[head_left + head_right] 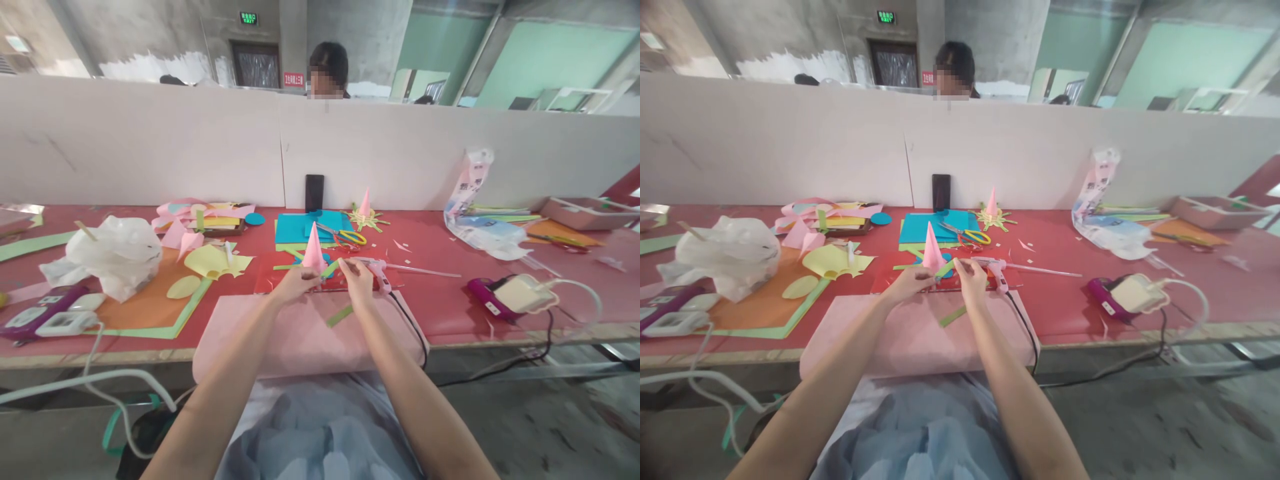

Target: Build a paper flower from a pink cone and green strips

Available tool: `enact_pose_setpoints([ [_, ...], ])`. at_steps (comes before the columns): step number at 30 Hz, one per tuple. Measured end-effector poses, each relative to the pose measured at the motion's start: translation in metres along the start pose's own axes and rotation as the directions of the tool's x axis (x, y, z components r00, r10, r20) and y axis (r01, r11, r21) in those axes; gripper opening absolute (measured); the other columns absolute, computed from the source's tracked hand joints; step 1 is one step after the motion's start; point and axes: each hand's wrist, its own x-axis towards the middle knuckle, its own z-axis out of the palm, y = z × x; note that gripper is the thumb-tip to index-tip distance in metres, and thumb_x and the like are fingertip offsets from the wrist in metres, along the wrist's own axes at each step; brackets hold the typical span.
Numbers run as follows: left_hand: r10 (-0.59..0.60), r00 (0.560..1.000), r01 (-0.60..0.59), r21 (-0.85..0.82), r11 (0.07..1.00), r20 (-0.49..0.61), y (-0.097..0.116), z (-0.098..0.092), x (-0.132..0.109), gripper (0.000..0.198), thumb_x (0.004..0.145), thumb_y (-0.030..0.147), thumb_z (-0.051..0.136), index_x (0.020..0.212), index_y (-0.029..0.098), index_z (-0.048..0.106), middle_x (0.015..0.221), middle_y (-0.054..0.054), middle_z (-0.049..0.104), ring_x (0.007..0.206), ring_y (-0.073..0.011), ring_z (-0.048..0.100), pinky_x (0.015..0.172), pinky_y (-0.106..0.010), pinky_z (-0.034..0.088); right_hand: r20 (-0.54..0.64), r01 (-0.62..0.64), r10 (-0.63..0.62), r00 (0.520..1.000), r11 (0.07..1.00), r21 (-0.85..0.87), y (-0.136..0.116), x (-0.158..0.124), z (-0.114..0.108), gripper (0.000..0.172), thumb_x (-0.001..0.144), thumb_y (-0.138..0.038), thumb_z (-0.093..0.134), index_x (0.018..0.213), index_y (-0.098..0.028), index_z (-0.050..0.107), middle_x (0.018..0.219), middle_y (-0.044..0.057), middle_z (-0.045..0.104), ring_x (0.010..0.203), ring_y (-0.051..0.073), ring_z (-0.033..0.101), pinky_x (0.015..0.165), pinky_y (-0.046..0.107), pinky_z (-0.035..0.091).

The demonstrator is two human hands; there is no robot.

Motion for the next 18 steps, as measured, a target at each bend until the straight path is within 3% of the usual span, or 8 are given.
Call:
enact_pose_setpoints([
  [3, 0.007, 0.999, -0.010, 0.065, 0.998, 0.042, 0.001, 0.002, -0.003, 0.032, 0.075, 0.044, 0.054, 0.066, 0.015, 0.065, 0.063, -0.002, 0.063, 0.058, -0.0127, 0.055, 0.056, -0.023, 0.043, 0.000, 0.043, -0.043, 0.999, 0.998, -0.051, -0.001, -0.001, -0.001, 0.036, 0.067, -0.052, 0.062, 0.078, -0.017, 0.065, 0.077, 0.006, 0.068, 0.070, 0.018, 0.060, 0.062, 0.029, 0.049],
  [9, 0.072, 0.978, -0.027, 0.225, 0.974, -0.196, -0.013, 0.002, -0.011, 0.026, 0.077, 0.037, 0.053, 0.072, 0.017, 0.068, 0.072, 0.000, 0.067, 0.070, -0.0158, 0.058, 0.066, -0.024, 0.043, 0.123, 0.082, -0.069, 0.990, 0.991, -0.106, -0.006, -0.006, 0.003, 0.031, 0.069, -0.049, 0.062, 0.076, -0.019, 0.066, 0.075, 0.003, 0.068, 0.070, 0.018, 0.061, 0.069, 0.029, 0.048],
  [13, 0.049, 0.970, 0.010, 0.239, 0.971, -0.239, -0.019, 0.004, -0.017, 0.021, 0.076, 0.033, 0.053, 0.071, 0.019, 0.068, 0.072, 0.000, 0.067, 0.066, -0.0149, 0.057, 0.065, -0.024, 0.043, 0.235, 0.136, -0.103, 0.967, 0.982, -0.131, -0.008, -0.009, 0.008, 0.028, 0.071, -0.047, 0.061, 0.074, -0.021, 0.066, 0.078, 0.003, 0.069, 0.074, 0.019, 0.062, 0.073, 0.030, 0.047],
  [18, 0.053, 0.959, 0.043, 0.327, 0.944, -0.279, -0.018, 0.007, -0.021, 0.022, 0.076, 0.033, 0.053, 0.066, 0.020, 0.066, 0.068, 0.000, 0.064, 0.064, -0.0143, 0.054, 0.061, -0.024, 0.041, 0.265, 0.181, -0.136, 0.955, 0.972, -0.153, -0.003, -0.010, 0.011, 0.029, 0.071, -0.049, 0.060, 0.077, -0.021, 0.067, 0.080, 0.004, 0.070, 0.075, 0.019, 0.062, 0.073, 0.031, 0.047],
])
